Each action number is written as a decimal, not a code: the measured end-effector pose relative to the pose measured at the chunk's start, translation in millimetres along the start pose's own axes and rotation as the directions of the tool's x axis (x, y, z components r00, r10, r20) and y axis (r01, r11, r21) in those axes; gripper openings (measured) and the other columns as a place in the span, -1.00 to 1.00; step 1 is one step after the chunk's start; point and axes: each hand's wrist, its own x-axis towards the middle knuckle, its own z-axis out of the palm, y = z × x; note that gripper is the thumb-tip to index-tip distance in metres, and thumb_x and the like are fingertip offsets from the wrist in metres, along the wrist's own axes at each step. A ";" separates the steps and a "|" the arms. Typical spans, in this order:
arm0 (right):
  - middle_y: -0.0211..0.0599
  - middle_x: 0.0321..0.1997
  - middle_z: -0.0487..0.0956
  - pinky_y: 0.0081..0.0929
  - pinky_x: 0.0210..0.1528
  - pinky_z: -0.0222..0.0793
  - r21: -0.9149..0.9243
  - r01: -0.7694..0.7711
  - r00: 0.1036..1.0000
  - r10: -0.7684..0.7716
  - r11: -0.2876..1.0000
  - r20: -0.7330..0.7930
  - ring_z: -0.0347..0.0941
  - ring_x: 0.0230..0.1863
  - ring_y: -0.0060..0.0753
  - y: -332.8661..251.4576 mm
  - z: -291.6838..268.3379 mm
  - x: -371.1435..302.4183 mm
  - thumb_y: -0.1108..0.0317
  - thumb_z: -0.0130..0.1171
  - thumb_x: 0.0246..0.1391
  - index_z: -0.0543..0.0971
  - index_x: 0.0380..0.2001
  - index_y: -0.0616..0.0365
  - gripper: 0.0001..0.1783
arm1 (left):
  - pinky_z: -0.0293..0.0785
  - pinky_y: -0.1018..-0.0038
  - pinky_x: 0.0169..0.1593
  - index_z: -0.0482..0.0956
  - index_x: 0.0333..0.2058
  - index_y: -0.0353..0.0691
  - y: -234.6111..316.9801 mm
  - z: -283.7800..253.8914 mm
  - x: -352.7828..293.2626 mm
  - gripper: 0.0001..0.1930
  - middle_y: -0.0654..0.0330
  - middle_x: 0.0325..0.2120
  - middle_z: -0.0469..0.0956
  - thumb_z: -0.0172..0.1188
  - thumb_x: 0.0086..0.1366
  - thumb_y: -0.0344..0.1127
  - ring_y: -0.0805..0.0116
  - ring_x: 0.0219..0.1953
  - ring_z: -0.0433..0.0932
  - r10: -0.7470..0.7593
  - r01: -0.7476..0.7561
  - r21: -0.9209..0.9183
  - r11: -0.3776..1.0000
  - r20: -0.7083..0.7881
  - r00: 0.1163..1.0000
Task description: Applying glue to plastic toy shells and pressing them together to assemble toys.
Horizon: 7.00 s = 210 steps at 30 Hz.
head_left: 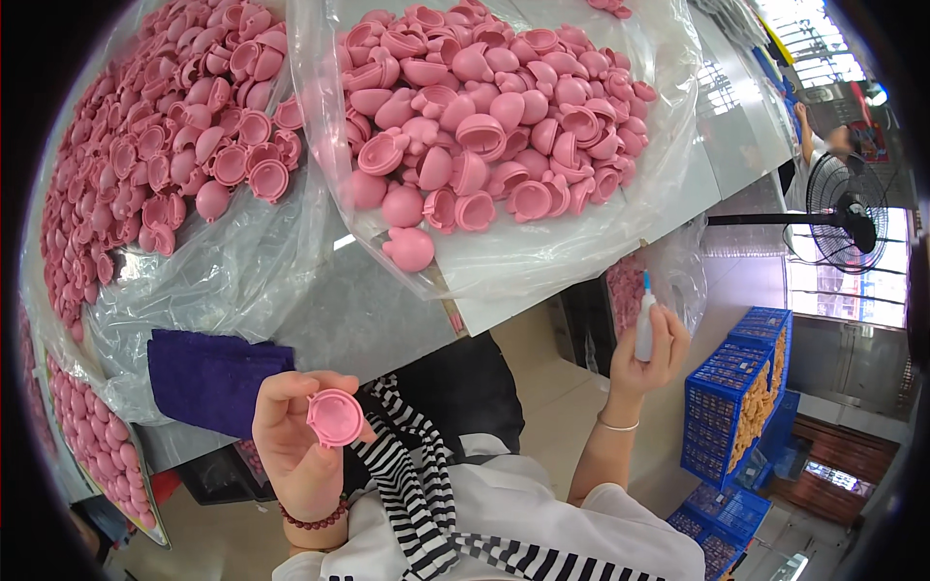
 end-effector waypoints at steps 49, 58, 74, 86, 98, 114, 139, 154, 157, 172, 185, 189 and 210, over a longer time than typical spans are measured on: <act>-0.15 -0.22 0.46 -0.61 -0.19 0.30 0.563 -0.529 0.824 0.543 0.635 0.163 0.40 -0.28 -0.46 -6.4 -0.8 -15.3 0.61 0.01 -0.22 0.41 -0.21 0.42 -0.63 | 0.40 0.60 -0.45 0.20 -0.11 -0.34 -0.3 1.5 0.7 -0.53 -0.04 -0.21 0.35 0.16 0.04 -0.33 0.40 -0.49 0.40 -0.002 0.002 -0.010 1.000 0.028 1.000; -0.18 -0.29 0.47 -0.70 -0.32 0.32 0.576 -0.609 0.760 0.608 0.545 0.229 0.39 -0.42 -0.55 -10.3 9.0 -3.0 0.55 0.02 -0.13 0.37 -0.15 0.38 -0.62 | 0.43 0.57 -0.46 0.22 -0.13 -0.34 -1.9 6.6 0.6 -0.53 -0.06 -0.25 0.35 0.17 0.01 -0.29 0.38 -0.52 0.44 -0.068 0.069 -0.019 0.997 0.044 0.997; -0.29 -0.66 0.41 -0.73 -0.66 0.04 0.821 -0.568 0.524 0.745 -0.056 0.413 0.19 -0.68 -0.59 17.1 10.9 -11.1 0.28 0.01 -0.13 0.41 -0.24 0.37 -0.60 | 0.43 0.57 -0.46 0.23 -0.16 -0.34 -3.3 5.0 2.1 -0.55 -0.06 -0.26 0.35 0.17 0.01 -0.30 0.37 -0.50 0.44 -0.085 0.086 -0.027 0.996 0.048 0.995; -0.34 -0.72 0.36 -0.70 -0.65 0.01 0.724 -0.614 0.414 0.653 -0.315 0.634 0.15 -0.71 -0.59 10.1 14.0 3.2 0.25 -0.03 -0.11 0.40 -0.23 0.35 -0.59 | 0.43 0.58 -0.47 0.23 -0.16 -0.35 -4.0 4.8 1.4 -0.55 -0.06 -0.27 0.35 0.17 0.01 -0.30 0.38 -0.51 0.43 -0.082 0.083 -0.024 0.996 0.044 0.996; -0.53 -0.77 0.22 -0.73 -0.66 -0.01 0.058 -0.094 0.311 0.026 -0.994 0.950 0.09 -0.75 -0.69 30.7 23.1 -19.0 0.17 -0.12 -0.01 0.38 -0.19 0.32 -0.57 | 0.43 0.56 -0.46 0.23 -0.16 -0.34 -4.0 4.0 2.3 -0.55 -0.07 -0.26 0.35 0.17 0.01 -0.30 0.37 -0.50 0.43 -0.096 0.098 -0.031 0.995 0.051 0.994; -0.55 -0.80 0.21 -0.73 -0.69 -0.03 0.043 -0.076 0.274 0.020 -0.996 0.962 0.07 -0.77 -0.69 30.4 23.7 -13.8 0.11 -0.16 0.04 0.41 -0.21 0.34 -0.54 | 0.44 0.56 -0.44 0.23 -0.16 -0.34 -6.0 2.4 2.0 -0.56 -0.07 -0.26 0.35 0.16 0.01 -0.32 0.36 -0.49 0.44 -0.090 0.092 -0.038 0.995 0.057 0.994; -0.46 -0.63 0.16 -0.67 -0.67 -0.13 0.909 -0.370 0.929 -0.066 -0.193 0.364 0.01 -0.64 -0.60 -156.8 22.2 66.9 -0.13 0.01 -0.08 0.42 -0.25 0.28 -0.39 | 0.35 0.42 -0.04 0.24 -0.13 -0.46 3.5 2.1 -6.9 -0.57 -0.22 -0.11 0.31 0.08 -0.04 -0.70 0.21 -0.06 0.37 0.267 -0.272 0.158 0.949 0.051 0.962; -0.46 -0.75 0.39 -0.61 -0.72 0.10 0.964 -0.260 0.959 -0.103 0.063 0.265 0.25 -0.76 -0.51 -177.2 13.6 78.1 -0.17 -0.01 -0.09 0.54 -0.48 0.29 -0.39 | 0.37 0.45 -0.06 0.29 -0.17 -0.47 6.1 -5.4 -2.1 -0.61 -0.24 -0.14 0.33 0.11 -0.05 -0.69 0.21 -0.10 0.41 0.205 -0.216 0.162 0.963 0.082 0.975; -0.48 -0.76 0.37 -0.62 -0.72 0.10 0.963 -0.263 0.958 -0.099 0.059 0.268 0.25 -0.76 -0.52 -176.8 13.9 78.3 -0.16 0.00 -0.09 0.54 -0.48 0.29 -0.40 | 0.37 0.45 -0.06 0.29 -0.17 -0.47 5.3 -5.5 -1.9 -0.61 -0.24 -0.14 0.34 0.12 -0.05 -0.69 0.21 -0.11 0.41 0.201 -0.212 0.153 0.965 0.079 0.976; -0.39 -0.71 0.26 -0.64 -0.79 -0.07 0.995 -0.101 0.978 -0.184 0.008 0.101 0.13 -0.76 -0.56 -175.5 22.5 77.3 -0.18 -0.16 -0.01 0.43 -0.31 0.39 -0.31 | 0.35 0.42 -0.04 0.30 -0.16 -0.51 5.8 -7.2 -2.4 -0.59 -0.25 -0.15 0.34 0.14 -0.05 -0.67 0.19 -0.10 0.41 0.193 -0.207 0.152 0.966 0.106 0.976; -0.33 -0.70 0.26 -0.61 -0.77 -0.09 0.986 -0.121 0.981 -0.141 0.110 0.136 0.11 -0.78 -0.52 -175.2 21.4 76.1 -0.16 -0.21 0.02 0.45 -0.34 0.40 -0.31 | 0.36 0.44 -0.07 0.33 -0.17 -0.51 6.2 -5.9 -1.9 -0.58 -0.22 -0.15 0.36 0.17 -0.08 -0.65 0.20 -0.12 0.43 0.192 -0.204 0.146 0.968 0.092 0.977; -0.33 -0.71 0.26 -0.61 -0.77 -0.09 0.983 -0.126 0.978 -0.152 0.136 0.146 0.12 -0.78 -0.52 -175.8 22.1 76.1 -0.18 -0.23 0.02 0.45 -0.35 0.40 -0.30 | 0.39 0.47 -0.12 0.40 -0.20 -0.47 8.1 -7.0 -0.7 -0.58 -0.15 -0.21 0.42 0.24 -0.14 -0.61 0.22 -0.19 0.47 0.241 -0.253 0.287 0.924 0.076 0.968; 0.03 -0.09 0.39 -0.55 -0.17 0.28 0.705 -0.388 0.879 0.469 0.594 0.089 0.36 -0.13 -0.31 -42.6 39.1 123.6 0.45 0.02 -0.02 0.21 -0.07 0.48 -0.54 | 0.24 0.34 0.03 0.24 -0.10 -0.39 -4.6 -18.6 -0.1 -0.66 -0.22 -0.10 0.31 -0.01 0.10 -0.58 0.14 -0.02 0.33 0.180 -0.048 -0.435 0.899 0.267 0.947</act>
